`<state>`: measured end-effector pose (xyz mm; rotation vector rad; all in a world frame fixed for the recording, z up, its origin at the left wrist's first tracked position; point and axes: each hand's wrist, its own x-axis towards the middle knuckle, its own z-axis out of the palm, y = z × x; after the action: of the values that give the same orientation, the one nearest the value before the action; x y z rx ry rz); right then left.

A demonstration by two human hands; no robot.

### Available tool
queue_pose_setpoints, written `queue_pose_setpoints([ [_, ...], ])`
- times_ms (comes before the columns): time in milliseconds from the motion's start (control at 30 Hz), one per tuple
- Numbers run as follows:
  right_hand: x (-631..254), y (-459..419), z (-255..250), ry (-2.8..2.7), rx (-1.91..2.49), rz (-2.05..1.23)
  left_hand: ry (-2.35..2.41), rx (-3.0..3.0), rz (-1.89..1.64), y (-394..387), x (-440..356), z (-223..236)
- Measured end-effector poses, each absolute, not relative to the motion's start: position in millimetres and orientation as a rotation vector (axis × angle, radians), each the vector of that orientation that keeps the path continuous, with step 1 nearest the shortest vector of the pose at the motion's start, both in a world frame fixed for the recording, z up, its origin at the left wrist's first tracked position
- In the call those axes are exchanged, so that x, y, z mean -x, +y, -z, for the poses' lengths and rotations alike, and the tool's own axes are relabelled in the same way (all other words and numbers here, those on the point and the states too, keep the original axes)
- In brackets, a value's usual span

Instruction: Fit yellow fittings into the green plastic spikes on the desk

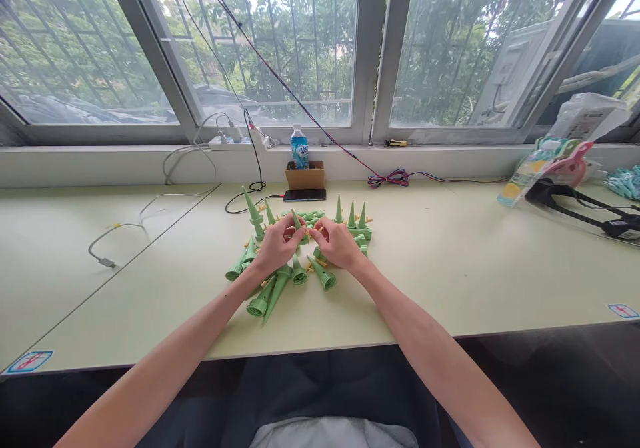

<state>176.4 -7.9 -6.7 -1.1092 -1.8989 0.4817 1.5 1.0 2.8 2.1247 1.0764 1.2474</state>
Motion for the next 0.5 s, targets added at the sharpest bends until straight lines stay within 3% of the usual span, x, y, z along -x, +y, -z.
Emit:
queue_pose_setpoints([
  [500,-176.9,-5.7,8.9,-1.918,1.116,-0.475,1.069,-2.136,-1.236,1.1,-1.3,-2.7],
])
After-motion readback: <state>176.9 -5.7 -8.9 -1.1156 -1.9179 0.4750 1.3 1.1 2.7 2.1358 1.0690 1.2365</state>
